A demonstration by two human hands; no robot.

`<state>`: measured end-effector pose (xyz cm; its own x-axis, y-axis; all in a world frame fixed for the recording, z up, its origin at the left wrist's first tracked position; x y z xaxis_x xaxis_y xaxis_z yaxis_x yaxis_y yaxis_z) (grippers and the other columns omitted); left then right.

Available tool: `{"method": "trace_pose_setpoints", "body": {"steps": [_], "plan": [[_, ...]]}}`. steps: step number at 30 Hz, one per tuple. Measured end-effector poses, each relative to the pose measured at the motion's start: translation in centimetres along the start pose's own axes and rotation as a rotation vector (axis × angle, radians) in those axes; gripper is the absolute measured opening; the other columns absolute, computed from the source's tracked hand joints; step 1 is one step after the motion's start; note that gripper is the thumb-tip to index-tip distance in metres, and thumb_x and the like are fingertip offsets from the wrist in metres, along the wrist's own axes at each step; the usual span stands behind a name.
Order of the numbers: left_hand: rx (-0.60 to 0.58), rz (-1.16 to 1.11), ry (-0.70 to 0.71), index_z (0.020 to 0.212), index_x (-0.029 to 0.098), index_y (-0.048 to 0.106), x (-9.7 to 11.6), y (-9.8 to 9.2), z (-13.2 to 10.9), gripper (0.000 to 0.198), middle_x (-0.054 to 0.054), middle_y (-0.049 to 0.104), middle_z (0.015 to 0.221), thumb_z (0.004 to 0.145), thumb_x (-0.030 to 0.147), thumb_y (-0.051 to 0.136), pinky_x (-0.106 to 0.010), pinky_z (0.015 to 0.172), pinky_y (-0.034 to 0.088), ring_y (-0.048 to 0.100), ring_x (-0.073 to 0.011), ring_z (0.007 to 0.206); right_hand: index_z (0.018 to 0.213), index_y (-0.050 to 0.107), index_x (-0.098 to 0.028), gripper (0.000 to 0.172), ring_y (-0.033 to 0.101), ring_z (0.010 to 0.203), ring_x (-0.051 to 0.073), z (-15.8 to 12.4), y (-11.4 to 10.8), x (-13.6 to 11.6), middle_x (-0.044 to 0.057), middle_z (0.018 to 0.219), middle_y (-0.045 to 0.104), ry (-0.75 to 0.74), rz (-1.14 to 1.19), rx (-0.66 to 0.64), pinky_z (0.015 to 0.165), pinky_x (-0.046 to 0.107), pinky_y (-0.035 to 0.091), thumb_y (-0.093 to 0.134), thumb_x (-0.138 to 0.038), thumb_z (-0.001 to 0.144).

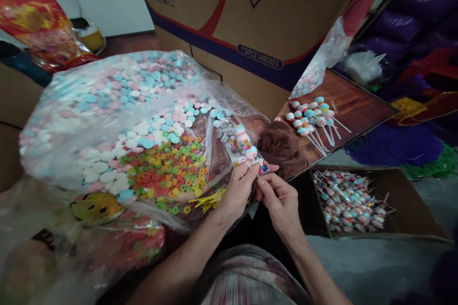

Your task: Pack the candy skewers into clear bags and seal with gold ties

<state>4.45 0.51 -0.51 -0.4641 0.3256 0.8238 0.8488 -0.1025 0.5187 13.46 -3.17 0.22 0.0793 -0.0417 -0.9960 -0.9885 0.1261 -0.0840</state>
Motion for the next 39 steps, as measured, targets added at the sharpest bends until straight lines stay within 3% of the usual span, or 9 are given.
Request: {"method": "trace_pose_setpoints", "body": {"steps": [5,9,12,16,20,23,26,30,39], "plan": [[0.019,-0.044,-0.050,0.092,0.016,0.075,0.0,-0.4,-0.6,0.027,-0.005,0.070,0.070,0.078,0.039,0.071,-0.023,0.051,0.043,0.053,-0.0107,0.051,0.067,0.052,-0.018,0.039,0.035,0.048,0.008,0.2,1.1,-0.6,-0.004,0.057,0.046,0.060,0.087,0.005,0.043,0.021,0.028,0.053,-0.049,0.092],[-0.027,-0.068,0.038,0.091,0.018,0.075,1.8,-1.0,-1.1,0.021,-0.005,0.071,0.083,0.077,0.034,0.074,-0.024,0.058,0.047,0.056,-0.0104,0.059,0.062,0.048,-0.019,0.044,0.029,0.043,0.007,1.3,2.5,-0.8,-0.006,0.048,0.039,0.098,0.253,-0.016,0.041,0.021,0.021,0.055,-0.052,0.089],[-0.066,-0.178,0.067,0.082,0.017,0.072,3.3,-1.9,-1.5,0.015,-0.004,0.067,0.076,0.079,0.031,0.073,-0.024,0.060,0.047,0.055,-0.0107,0.061,0.064,0.052,-0.018,0.040,0.026,0.039,0.006,1.8,3.9,-1.3,-0.008,0.043,0.037,0.100,0.308,-0.128,0.041,0.020,0.021,0.055,-0.048,0.090],[-0.007,-0.218,0.050,0.076,0.016,0.066,3.8,-3.1,-1.8,0.014,-0.003,0.061,0.074,0.077,0.028,0.073,-0.024,0.053,0.043,0.050,-0.0100,0.057,0.062,0.054,-0.018,0.044,0.044,0.044,0.009,1.6,5.2,-2.2,-0.003,0.049,0.052,0.034,0.051,-0.407,0.047,0.022,0.035,0.047,-0.046,0.095],[0.061,-0.187,0.204,0.063,0.016,0.058,4.9,-3.8,-1.5,0.024,0.001,0.046,0.059,0.079,0.026,0.072,-0.022,0.061,0.043,0.048,-0.0096,0.061,0.071,0.063,-0.018,0.028,0.054,0.060,0.012,1.5,3.6,-2.9,-0.001,0.065,0.060,-0.211,-0.465,-0.313,0.059,0.023,0.040,0.050,-0.026,0.094],[0.155,-0.160,0.258,0.070,0.014,0.063,5.7,-5.3,-1.2,0.014,0.003,0.045,0.061,0.080,0.022,0.071,-0.018,0.052,0.034,0.037,-0.0058,0.054,0.084,0.069,-0.020,0.019,0.059,0.074,0.014,0.7,4.0,-2.7,0.002,0.081,0.065,-0.364,-0.678,-0.373,0.069,0.024,0.043,0.052,-0.014,0.091],[0.262,-0.170,0.202,0.078,0.014,0.065,5.9,-7.1,-1.3,0.008,0.004,0.044,0.063,0.079,0.020,0.069,-0.017,0.047,0.028,0.030,-0.0039,0.049,0.092,0.070,-0.021,0.017,0.060,0.080,0.015,-0.2,5.2,-1.9,0.004,0.089,0.065,-0.459,-0.780,-0.456,0.071,0.024,0.045,0.055,-0.013,0.091],[0.324,-0.186,0.132,0.079,0.011,0.065,6.0,-8.6,-1.7,0.012,0.007,0.032,0.055,0.080,0.022,0.063,-0.017,0.045,0.027,0.024,-0.0042,0.045,0.092,0.070,-0.020,0.016,0.059,0.082,0.015,-0.5,6.1,-0.9,0.005,0.091,0.063,-0.490,-0.837,-0.443,0.071,0.025,0.045,0.055,-0.014,0.092],[0.312,-0.267,0.058,0.073,0.013,0.061,5.9,-9.5,-1.6,0.018,0.005,0.036,0.055,0.084,0.025,0.053,-0.019,0.046,0.030,0.027,-0.0057,0.044,0.084,0.067,-0.019,0.020,0.059,0.078,0.015,0.0,4.9,-0.8,0.004,0.085,0.063,-0.427,-0.688,-0.375,0.071,0.026,0.046,0.051,-0.017,0.095]]}}
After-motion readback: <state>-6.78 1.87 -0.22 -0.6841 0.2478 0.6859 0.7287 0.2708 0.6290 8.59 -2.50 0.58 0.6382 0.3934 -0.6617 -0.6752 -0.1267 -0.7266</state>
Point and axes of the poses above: each hand's wrist, its own z-axis towards the middle knuckle, its own y-axis out of the palm, x = y × z, the point moved 7 cm from there along z, towards the middle knuckle
